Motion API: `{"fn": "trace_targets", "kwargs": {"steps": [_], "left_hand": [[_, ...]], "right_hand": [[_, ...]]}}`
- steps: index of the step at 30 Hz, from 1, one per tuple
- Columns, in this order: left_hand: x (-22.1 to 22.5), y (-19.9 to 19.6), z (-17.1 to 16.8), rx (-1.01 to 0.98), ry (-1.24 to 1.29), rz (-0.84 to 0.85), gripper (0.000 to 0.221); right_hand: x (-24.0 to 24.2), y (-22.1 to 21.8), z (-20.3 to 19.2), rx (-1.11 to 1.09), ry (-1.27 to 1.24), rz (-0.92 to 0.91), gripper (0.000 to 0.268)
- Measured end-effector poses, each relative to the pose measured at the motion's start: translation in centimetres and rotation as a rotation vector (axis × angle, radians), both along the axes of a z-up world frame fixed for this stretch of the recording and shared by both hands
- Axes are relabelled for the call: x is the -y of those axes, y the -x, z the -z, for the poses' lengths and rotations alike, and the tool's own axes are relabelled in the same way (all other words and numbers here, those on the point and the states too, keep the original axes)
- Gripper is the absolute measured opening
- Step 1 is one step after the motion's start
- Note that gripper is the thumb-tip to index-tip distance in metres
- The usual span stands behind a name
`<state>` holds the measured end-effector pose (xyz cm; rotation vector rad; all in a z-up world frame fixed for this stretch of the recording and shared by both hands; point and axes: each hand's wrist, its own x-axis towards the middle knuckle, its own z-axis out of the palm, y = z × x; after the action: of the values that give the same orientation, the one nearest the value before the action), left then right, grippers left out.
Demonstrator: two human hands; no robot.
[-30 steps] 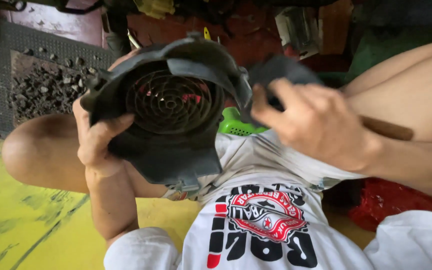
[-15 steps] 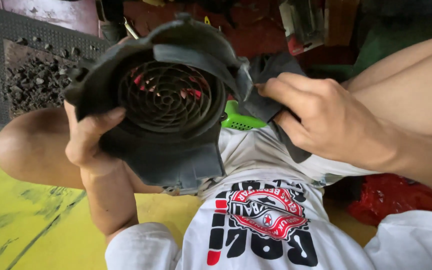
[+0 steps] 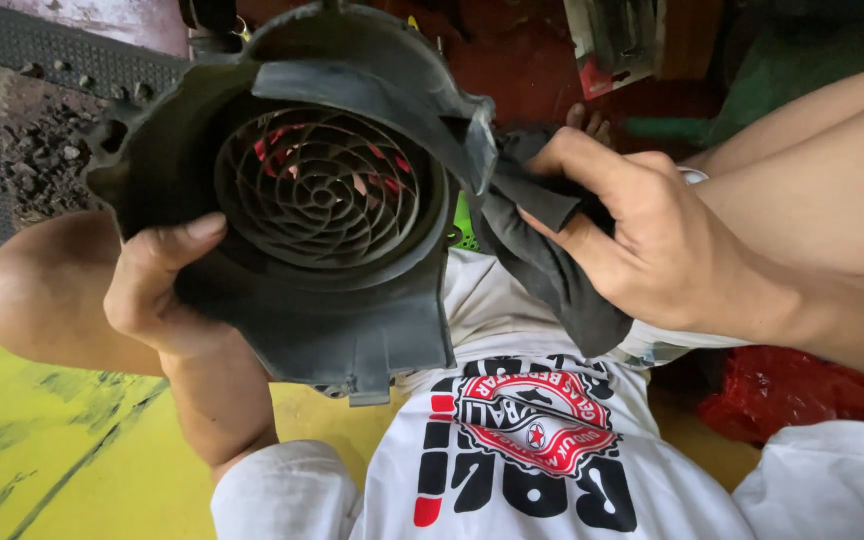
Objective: Cleaning a motorcycle fan shroud using a cloth to remove dirt and debris.
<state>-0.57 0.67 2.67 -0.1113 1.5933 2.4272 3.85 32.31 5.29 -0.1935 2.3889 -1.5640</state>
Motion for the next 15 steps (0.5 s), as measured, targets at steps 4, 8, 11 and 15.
{"fn": "trace_targets", "kwargs": {"steps": [4, 8, 11, 15], "left_hand": [[-0.5, -0.6, 0.1, -0.07, 0.025, -0.042, 0.045], [0.0, -1.2, 0.1, -0.077, 0.084, -0.081, 0.047], [1.5, -1.3, 0.8, -0.702, 0.988, -0.13, 0.02], [2.8, -0.4, 2.4, -0.493, 0.649, -0.123, 0.025]], "right_hand": [[0.2, -0.3, 0.5, 0.084, -0.019, -0.017, 0.017], [0.6, -0.6, 0.9, 0.109, -0.05, -0.032, 0.017], [0.6, -1.0, 1.3, 0.095, -0.059, -0.073, 0.02], [0.5, -0.5, 0.9, 0.115, -0.055, -0.103, 0.024]]}}
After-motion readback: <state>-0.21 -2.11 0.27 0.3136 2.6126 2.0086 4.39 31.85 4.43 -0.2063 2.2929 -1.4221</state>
